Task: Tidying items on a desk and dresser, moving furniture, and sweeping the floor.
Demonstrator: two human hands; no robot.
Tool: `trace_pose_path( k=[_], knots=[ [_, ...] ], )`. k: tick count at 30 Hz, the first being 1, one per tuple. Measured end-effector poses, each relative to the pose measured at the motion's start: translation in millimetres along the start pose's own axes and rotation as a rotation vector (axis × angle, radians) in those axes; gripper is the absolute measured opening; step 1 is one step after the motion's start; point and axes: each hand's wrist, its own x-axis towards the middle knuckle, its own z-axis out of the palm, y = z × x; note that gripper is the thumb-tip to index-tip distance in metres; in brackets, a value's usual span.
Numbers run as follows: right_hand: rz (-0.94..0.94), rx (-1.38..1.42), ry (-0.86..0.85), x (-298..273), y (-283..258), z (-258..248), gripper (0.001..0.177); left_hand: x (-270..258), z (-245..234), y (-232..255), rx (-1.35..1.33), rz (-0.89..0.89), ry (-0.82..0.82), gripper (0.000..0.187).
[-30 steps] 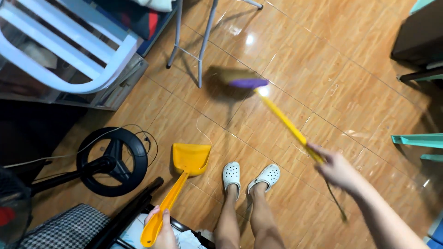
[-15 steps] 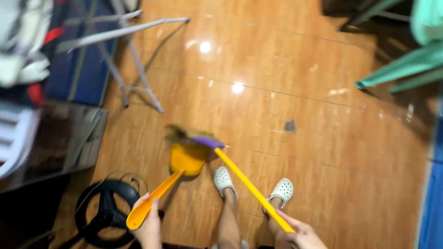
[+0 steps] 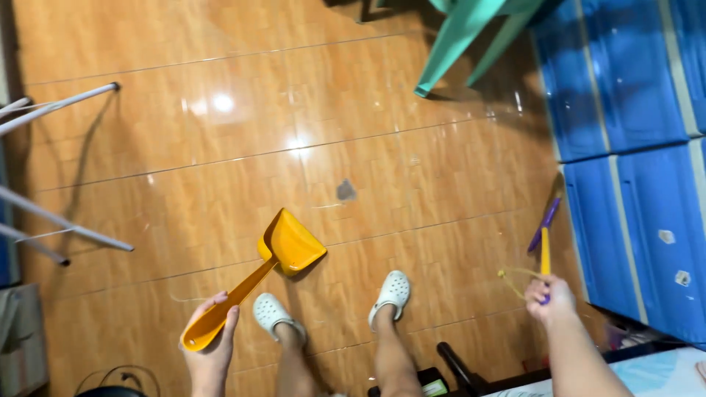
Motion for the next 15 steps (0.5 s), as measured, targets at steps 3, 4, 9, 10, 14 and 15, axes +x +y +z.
trace_pose_path(
  k=[3, 4, 9, 10, 14, 15],
  knots=[
    [-0.002, -0.054, -0.048, 82, -46, -2, 0.017, 5, 66, 21, -0.042, 0.035, -0.045, 0.027],
    [0.001, -0.045, -0.034, 56, -29, 30, 0.017, 7, 88, 24, -0.037, 0.033, -0.061, 0.027],
    [-0.717, -1.139, 0.018, -53, 176, 21, 0.076, 11, 168, 72, 0.045, 0.097, -0.158, 0.028],
    [-0.723, -1.130, 0.026, -87, 176, 24, 0.076, 18, 187, 84, 0.040, 0.107, -0.166, 0.028],
    [0.057, -0.869, -0.278, -191, 148, -20, 0.081, 25, 227, 119, 0.201, 0.115, -0.260, 0.027],
    [0.208, -0.670, -0.401, -205, 131, -42, 0.081, 25, 233, 126, 0.219, 0.114, -0.278, 0.027]
  ],
)
